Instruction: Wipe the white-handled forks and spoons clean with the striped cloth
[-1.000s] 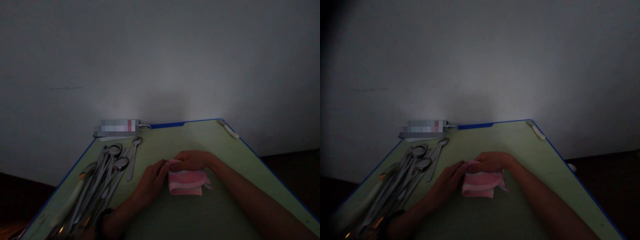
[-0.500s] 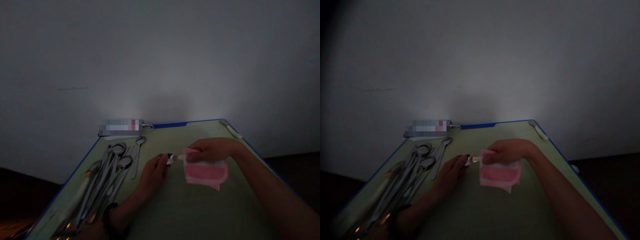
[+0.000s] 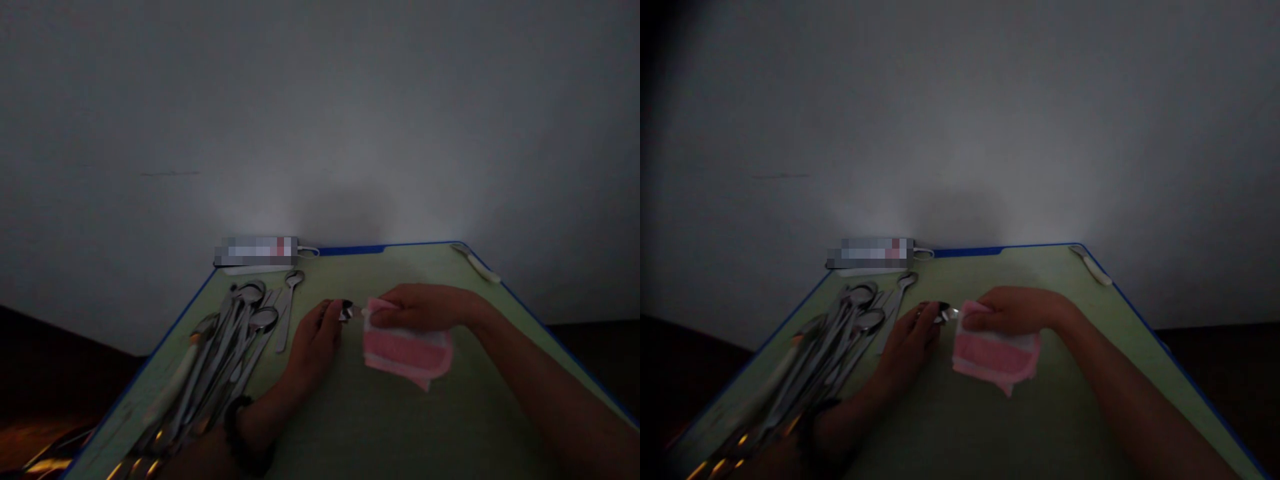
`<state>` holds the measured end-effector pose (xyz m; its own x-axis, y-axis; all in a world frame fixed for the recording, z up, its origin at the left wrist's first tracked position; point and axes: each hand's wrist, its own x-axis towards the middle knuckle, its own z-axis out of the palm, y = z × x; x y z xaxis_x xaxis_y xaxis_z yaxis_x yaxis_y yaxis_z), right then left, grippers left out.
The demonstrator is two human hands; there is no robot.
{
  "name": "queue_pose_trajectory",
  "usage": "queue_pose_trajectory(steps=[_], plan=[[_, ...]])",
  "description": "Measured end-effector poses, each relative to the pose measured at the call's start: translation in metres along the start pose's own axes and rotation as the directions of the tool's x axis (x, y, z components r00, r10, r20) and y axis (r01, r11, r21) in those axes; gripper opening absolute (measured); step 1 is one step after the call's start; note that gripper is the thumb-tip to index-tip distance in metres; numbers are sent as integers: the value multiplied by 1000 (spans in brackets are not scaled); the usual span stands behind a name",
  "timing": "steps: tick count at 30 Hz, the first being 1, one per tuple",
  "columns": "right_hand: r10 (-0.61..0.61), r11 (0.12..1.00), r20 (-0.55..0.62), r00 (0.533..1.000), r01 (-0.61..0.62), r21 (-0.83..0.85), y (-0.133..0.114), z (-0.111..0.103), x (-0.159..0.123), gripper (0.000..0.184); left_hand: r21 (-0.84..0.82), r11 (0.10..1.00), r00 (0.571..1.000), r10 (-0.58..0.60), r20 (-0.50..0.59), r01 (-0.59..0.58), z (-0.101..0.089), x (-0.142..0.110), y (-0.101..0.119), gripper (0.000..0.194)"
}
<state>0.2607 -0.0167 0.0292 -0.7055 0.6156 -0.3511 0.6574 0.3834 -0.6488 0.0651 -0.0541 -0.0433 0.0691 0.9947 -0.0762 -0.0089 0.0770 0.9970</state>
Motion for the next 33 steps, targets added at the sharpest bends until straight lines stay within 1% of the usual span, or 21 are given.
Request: queue_pose_trajectory(steps=[3, 6, 7, 8, 10, 12, 13, 14, 18, 21, 22, 23, 24, 25, 26, 27, 28, 29, 30, 31, 33], plan=[[24, 999, 6, 1000, -24, 46, 4, -11, -15, 44, -170, 985, 999, -38, -32, 32, 2, 2, 0, 32], [20, 997, -43, 999, -17, 71, 7, -17, -22, 42, -282, 959, 996, -29, -80, 6, 2, 4, 0, 35], [10, 997, -65, 998, -5, 77, 7, -16, -22, 41, -303, 953, 997, -25, -77, 1, 2, 4, 0, 36], [1, 997, -87, 996, 6, 81, 8, -15, -20, 41, -311, 950, 998, -26, -49, 10, 1, 4, 0, 37], [-11, 996, -127, 992, 23, 89, 9, -10, -12, 41, -296, 953, 997, -45, 59, 60, 0, 4, -2, 36], [-22, 995, -162, 987, 38, 96, 10, -3, -3, 43, -257, 960, 982, -72, 175, 116, 0, 3, -3, 30], [-31, 993, -180, 983, 50, 104, 10, 0, 2, 43, -241, 962, 975, -79, 206, 129, 0, 3, -4, 27], [-38, 992, -186, 982, 59, 109, 10, 3, 6, 44, -233, 964, 974, -81, 212, 131, 0, 2, -4, 26], [-58, 990, -194, 979, 82, 117, 11, 9, 12, 46, -262, 957, 988, -95, 124, 125, 1, 1, -2, 24], [-25, 987, -202, 979, 56, 148, 17, 9, 12, 47, -295, 946, 990, -121, 66, 135, 2, 3, -3, 24], [-1, 984, -233, 973, 43, 175, 20, 10, 13, 47, -304, 943, 991, -131, 39, 137, 2, 4, -4, 24], [28, 974, -292, 956, 40, 224, 24, 10, 15, 47, -313, 940, 990, -142, 9, 138, 2, 5, -5, 23], [59, 952, -371, 927, 60, 301, 28, 12, 20, 47, -320, 937, 988, -152, -14, 140, 2, 6, -6, 22], [91, 907, -467, 880, 120, 403, 33, 14, 25, 46, -325, 934, 986, -162, -26, 144, 3, 6, -8, 22], [144, 818, -562, 814, 222, 531, 36, 17, 32, 45, -321, 936, 987, -157, -22, 142, 3, 5, -8, 24], [196, 668, -614, 765, 355, 655, 39, 21, 40, 43, -302, 944, 990, -138, -6, 129, 5, 4, -9, 26], [251, 468, -641, 725, 489, 736, 40, 25, 48, 43, -275, 955, 994, -110, 21, 112, 6, 1, -8, 28], [254, 405, -634, 730, 515, 755, 41, 29, 55, 50, -224, 973, 997, -47, 65, 60, 7, -2, -7, 30], [245, 347, -622, 744, 532, 773, 41, 33, 61, 52, -171, 985, 993, 13, 118, 7, 9, -5, -6, 31], [229, 154, -584, 779, 564, 811, 41, 37, 65, 50, -127, 991, 983, 53, 174, -31, 10, -9, -4, 31], [214, -131, -544, 811, 576, 807, 39, 43, 68, 45, -129, 989, 971, 94, 219, -66, 12, -16, 0, 28]])
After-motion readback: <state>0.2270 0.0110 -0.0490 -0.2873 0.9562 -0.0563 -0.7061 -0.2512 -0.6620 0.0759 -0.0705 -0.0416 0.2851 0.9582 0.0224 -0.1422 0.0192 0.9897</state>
